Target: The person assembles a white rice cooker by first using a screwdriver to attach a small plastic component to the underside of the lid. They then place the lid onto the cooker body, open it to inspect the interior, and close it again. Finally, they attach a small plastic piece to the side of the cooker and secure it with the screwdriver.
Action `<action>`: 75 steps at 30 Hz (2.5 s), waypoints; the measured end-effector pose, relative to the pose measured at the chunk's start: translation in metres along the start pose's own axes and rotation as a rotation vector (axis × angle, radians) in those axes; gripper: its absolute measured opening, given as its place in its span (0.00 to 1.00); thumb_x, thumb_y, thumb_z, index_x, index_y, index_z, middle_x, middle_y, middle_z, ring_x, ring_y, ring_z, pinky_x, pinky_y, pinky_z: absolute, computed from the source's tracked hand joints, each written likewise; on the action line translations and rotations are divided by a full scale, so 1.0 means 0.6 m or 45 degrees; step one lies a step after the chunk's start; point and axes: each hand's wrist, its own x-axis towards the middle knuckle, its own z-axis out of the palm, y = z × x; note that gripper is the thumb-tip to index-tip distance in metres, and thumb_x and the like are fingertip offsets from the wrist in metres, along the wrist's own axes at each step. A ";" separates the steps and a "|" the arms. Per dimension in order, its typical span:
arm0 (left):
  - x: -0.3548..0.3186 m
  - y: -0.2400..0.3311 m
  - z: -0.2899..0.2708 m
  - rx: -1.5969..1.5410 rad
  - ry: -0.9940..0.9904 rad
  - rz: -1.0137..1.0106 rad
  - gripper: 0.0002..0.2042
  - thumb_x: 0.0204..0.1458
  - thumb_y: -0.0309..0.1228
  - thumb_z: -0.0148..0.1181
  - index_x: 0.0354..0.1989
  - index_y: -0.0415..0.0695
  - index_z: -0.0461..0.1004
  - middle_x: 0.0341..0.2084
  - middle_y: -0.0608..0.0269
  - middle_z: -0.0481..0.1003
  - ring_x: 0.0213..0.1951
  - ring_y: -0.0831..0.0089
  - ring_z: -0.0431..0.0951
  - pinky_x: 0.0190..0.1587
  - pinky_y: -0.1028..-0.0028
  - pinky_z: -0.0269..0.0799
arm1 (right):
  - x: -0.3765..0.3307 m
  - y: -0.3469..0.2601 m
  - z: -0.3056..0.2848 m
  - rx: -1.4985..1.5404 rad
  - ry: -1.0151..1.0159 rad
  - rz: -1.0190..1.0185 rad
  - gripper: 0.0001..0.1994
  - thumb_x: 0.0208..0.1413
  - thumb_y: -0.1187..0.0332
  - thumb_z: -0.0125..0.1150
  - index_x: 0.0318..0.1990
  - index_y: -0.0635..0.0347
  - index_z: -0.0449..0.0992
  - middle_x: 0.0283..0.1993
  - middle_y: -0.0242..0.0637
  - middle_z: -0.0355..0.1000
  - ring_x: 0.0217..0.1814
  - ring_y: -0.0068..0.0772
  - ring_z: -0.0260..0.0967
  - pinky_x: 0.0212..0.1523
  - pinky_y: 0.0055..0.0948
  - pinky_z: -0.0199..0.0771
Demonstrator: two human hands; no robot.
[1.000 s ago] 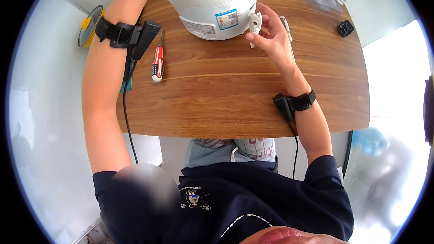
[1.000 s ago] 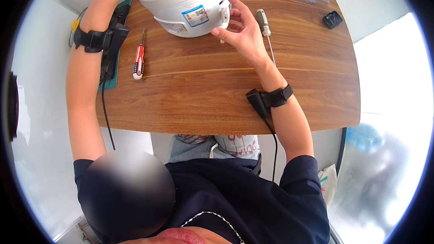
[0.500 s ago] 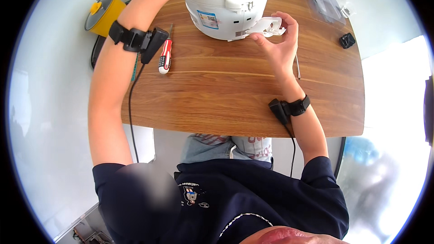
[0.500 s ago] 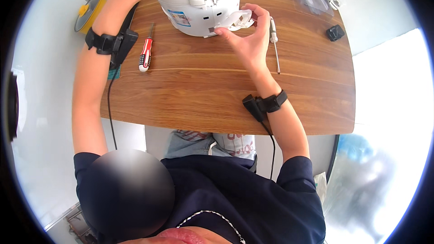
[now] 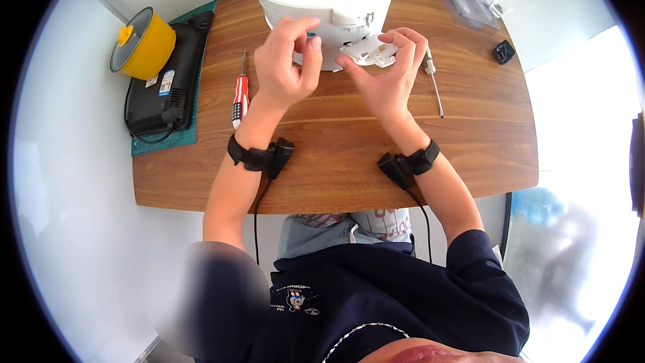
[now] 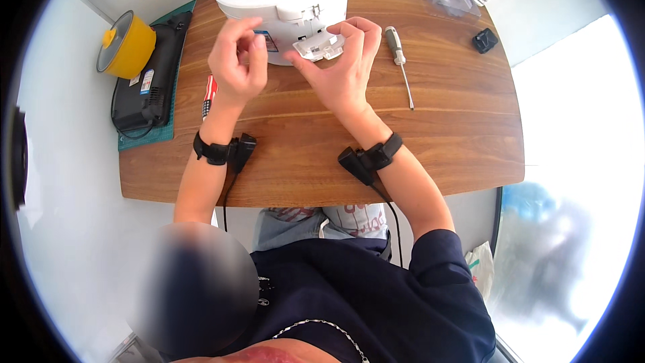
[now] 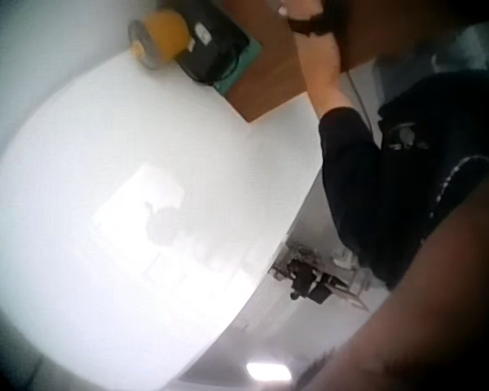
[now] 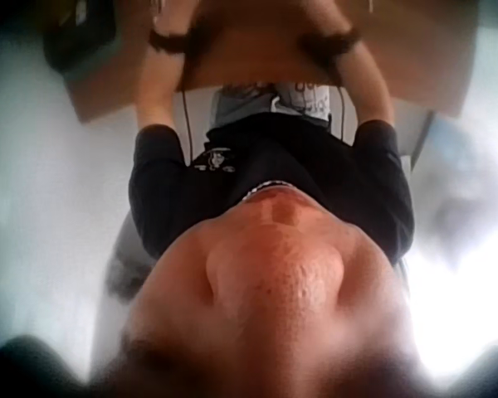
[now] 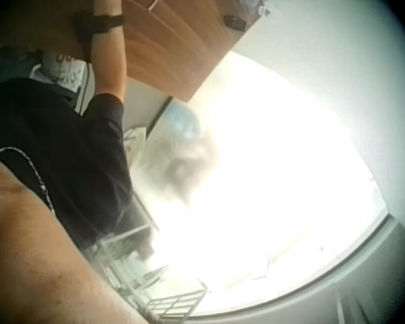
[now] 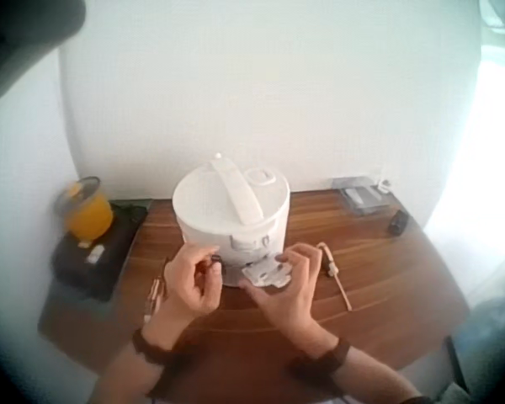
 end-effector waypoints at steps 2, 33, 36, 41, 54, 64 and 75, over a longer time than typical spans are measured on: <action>-0.020 -0.009 0.005 -0.066 -0.039 0.002 0.15 0.57 0.23 0.62 0.53 0.39 0.73 0.27 0.66 0.70 0.22 0.81 0.63 0.24 0.80 0.57 | 0.000 -0.002 0.007 -0.029 0.001 -0.010 0.41 0.35 0.58 0.88 0.53 0.63 0.66 0.55 0.48 0.59 0.55 0.48 0.60 0.52 0.43 0.69; 0.021 0.031 0.046 0.545 0.009 -0.157 0.32 0.40 0.45 0.82 0.53 0.47 0.77 0.31 0.67 0.73 0.26 0.73 0.74 0.24 0.73 0.72 | 0.011 0.006 0.055 -0.189 0.024 -0.072 0.53 0.38 0.66 0.83 0.72 0.74 0.56 0.57 0.54 0.59 0.56 0.52 0.58 0.56 0.47 0.63; 0.020 0.034 0.048 0.516 0.008 -0.201 0.31 0.40 0.43 0.82 0.53 0.47 0.77 0.32 0.67 0.74 0.28 0.72 0.76 0.26 0.72 0.74 | 0.010 0.010 0.056 -0.187 0.033 -0.065 0.53 0.38 0.66 0.83 0.72 0.74 0.56 0.56 0.53 0.59 0.55 0.51 0.58 0.56 0.46 0.63; 0.026 0.040 0.051 0.505 0.010 -0.218 0.30 0.41 0.40 0.82 0.53 0.47 0.77 0.34 0.66 0.75 0.31 0.69 0.79 0.29 0.71 0.76 | 0.009 0.017 0.060 -0.158 0.043 -0.035 0.52 0.38 0.67 0.83 0.72 0.72 0.58 0.56 0.51 0.59 0.54 0.50 0.59 0.55 0.45 0.64; 0.030 0.042 0.050 0.506 -0.012 -0.255 0.29 0.41 0.39 0.82 0.53 0.47 0.77 0.35 0.64 0.76 0.34 0.66 0.80 0.31 0.68 0.77 | 0.168 0.073 -0.054 -0.043 -0.352 -0.542 0.38 0.55 0.52 0.74 0.69 0.62 0.68 0.68 0.49 0.67 0.70 0.48 0.63 0.68 0.43 0.64; 0.027 0.033 0.054 0.513 0.039 -0.212 0.29 0.41 0.39 0.83 0.52 0.47 0.77 0.34 0.65 0.75 0.32 0.68 0.78 0.29 0.70 0.75 | 0.225 0.077 -0.043 0.199 -0.794 -0.471 0.41 0.49 0.49 0.77 0.68 0.61 0.70 0.72 0.47 0.66 0.78 0.54 0.57 0.77 0.58 0.50; 0.050 0.033 0.041 0.382 0.035 -0.157 0.24 0.45 0.25 0.75 0.52 0.41 0.74 0.34 0.50 0.73 0.34 0.50 0.76 0.34 0.59 0.72 | 0.217 0.066 -0.028 0.027 -0.697 -0.494 0.38 0.45 0.46 0.79 0.62 0.57 0.78 0.66 0.41 0.74 0.74 0.49 0.64 0.77 0.67 0.42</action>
